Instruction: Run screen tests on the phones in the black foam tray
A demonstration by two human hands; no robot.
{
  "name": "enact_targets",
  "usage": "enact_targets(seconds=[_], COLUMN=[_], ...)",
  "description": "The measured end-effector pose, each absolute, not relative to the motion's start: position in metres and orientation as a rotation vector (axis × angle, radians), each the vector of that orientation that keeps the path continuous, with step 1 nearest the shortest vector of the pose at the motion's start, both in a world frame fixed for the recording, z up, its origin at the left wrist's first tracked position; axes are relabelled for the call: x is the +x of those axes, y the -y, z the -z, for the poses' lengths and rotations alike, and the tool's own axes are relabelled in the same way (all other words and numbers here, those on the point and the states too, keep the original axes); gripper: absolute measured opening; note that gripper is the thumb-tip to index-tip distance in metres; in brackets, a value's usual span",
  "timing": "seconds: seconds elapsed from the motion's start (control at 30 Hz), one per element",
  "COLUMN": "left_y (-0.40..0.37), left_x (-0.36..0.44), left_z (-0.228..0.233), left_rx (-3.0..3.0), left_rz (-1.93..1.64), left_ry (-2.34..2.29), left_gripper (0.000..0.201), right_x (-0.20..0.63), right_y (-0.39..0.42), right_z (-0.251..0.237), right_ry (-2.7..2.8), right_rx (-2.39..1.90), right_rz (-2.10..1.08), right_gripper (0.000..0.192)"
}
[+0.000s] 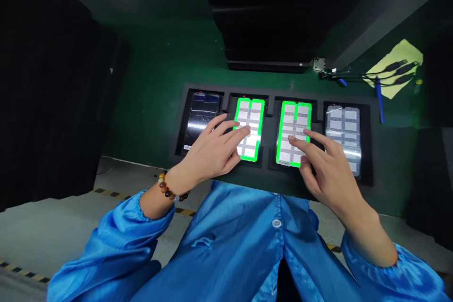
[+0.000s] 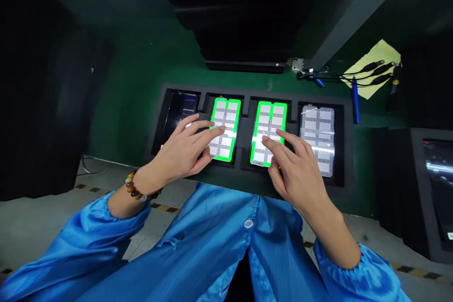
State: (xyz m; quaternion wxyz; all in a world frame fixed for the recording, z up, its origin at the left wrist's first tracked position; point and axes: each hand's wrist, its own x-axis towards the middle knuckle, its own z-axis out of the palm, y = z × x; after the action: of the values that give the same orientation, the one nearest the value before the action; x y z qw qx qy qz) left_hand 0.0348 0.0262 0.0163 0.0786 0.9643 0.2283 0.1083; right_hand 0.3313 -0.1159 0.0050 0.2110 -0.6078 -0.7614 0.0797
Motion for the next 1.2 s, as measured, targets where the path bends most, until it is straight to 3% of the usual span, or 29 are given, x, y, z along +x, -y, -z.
enact_targets(seconds=[0.4,0.73,1.2], left_y=[0.018,0.016,0.012], left_x=[0.01,0.006,0.043], left_z=[-0.003,-0.006,-0.007], left_rx=[2.744,2.737,2.764], left_rz=[-0.625,-0.62,-0.581], left_ry=[-0.587,-1.017,-0.679], left_gripper=[0.052,0.046,0.047], right_x=[0.32,0.304,0.337], right_y=[0.159,0.135,0.156], right_z=[-0.003,-0.007,-0.012], right_ry=[2.097,2.108,2.029], right_rx=[-1.512,-1.655,-1.816], right_rz=[-0.25,-0.254,-0.191], right_gripper=[0.055,0.058,0.043])
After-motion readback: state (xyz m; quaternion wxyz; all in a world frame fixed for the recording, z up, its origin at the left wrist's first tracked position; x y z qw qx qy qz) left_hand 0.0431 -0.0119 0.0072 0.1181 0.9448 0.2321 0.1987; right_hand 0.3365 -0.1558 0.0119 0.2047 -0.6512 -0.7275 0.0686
